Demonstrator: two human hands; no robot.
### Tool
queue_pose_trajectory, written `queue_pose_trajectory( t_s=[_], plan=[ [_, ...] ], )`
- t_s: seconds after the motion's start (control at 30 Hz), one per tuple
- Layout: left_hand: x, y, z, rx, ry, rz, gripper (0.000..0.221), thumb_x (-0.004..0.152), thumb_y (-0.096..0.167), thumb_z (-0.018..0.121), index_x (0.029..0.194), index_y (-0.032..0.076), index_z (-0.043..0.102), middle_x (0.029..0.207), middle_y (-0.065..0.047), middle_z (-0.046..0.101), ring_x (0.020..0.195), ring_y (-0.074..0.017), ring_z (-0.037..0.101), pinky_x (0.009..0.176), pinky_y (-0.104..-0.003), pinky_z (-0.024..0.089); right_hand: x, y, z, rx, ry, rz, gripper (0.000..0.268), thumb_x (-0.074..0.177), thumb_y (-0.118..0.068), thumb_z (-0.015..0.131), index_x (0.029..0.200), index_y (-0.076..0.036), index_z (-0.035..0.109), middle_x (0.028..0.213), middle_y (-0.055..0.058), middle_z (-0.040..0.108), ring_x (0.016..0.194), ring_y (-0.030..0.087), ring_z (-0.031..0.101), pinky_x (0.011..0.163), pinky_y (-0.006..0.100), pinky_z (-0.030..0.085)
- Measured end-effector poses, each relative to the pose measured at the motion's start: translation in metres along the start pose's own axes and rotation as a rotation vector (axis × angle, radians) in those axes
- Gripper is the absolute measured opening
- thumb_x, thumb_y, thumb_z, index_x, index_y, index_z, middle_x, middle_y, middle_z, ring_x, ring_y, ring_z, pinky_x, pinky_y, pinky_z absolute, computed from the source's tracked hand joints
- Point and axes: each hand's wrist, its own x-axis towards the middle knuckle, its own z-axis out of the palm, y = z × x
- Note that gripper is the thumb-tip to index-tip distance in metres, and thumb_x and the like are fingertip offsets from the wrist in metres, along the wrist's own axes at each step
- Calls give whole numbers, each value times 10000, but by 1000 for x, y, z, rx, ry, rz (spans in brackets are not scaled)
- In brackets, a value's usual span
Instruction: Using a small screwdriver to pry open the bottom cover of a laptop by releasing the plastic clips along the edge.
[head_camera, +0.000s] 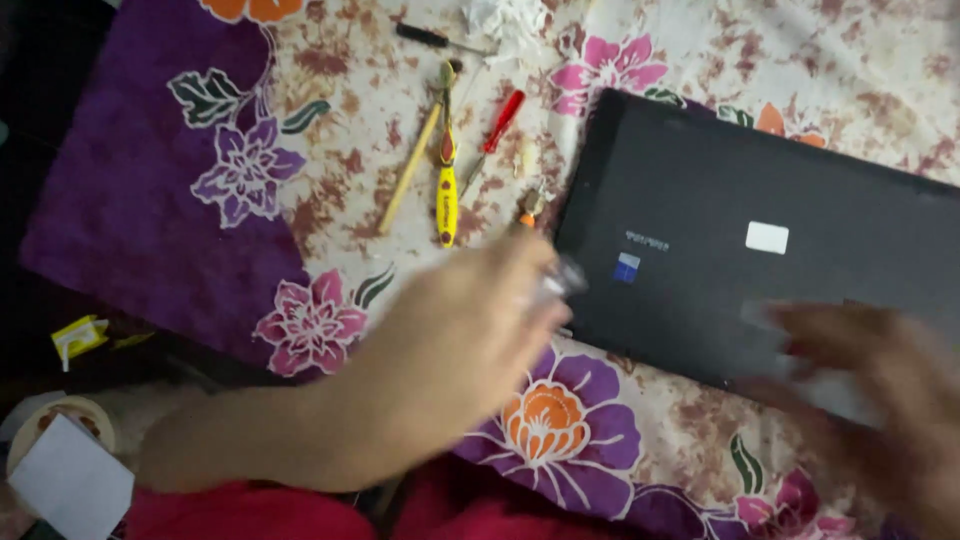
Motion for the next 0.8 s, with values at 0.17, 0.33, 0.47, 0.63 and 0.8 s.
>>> queue_pose_trajectory(
  t_s=[0.17, 0.33, 0.47, 0.63, 0.8],
  plan=[
    [13, 19, 24, -70, -25, 264, 443, 893, 185, 819, 1161, -30, 539, 881, -149, 720, 803, -300, 709, 688, -425, 593, 83, -62, 46, 82, -109, -259, 463, 935, -200, 684, 1263, 101, 554, 1243, 254, 590, 1063, 376, 659, 898, 453, 582],
    [15, -2, 26, -238, 149, 378, 417, 960, 362, 717, 1162, 72, 496, 923, -97, 709, 747, -197, 697, 711, -351, 640, 101, -51, 65, 524, -85, -237, 225, 907, -141, 668, 758, 25, 636, 904, 129, 702, 749, 212, 723, 592, 295, 635],
    [3, -27, 34, -351, 181, 315, 163, 1013, 11, 661, 1129, -25, 552, 983, -168, 720, 834, -227, 762, 726, -249, 695, 105, -50, 71, 475, -165, 109, 183, 912, -201, 713, 936, -21, 742, 846, 60, 812, 554, 128, 799, 381, 208, 639],
    [-19, -52, 83, -308, 105, 62, 118, 915, 20, 667, 1029, 48, 670, 1005, -86, 692, 938, -274, 658, 853, -394, 500, 115, -63, 79, 632, -161, 180, 161, 860, -148, 752, 888, 5, 795, 944, 96, 777, 778, 175, 773, 632, 255, 674],
    [-27, -52, 97, -258, 143, -25, 188, 942, 91, 702, 1118, 25, 694, 1065, -86, 663, 895, -230, 679, 790, -376, 559, 116, -59, 93, 599, -135, 66, 156, 906, -154, 719, 921, -11, 779, 971, 84, 739, 760, 183, 741, 591, 276, 606]
  ],
)
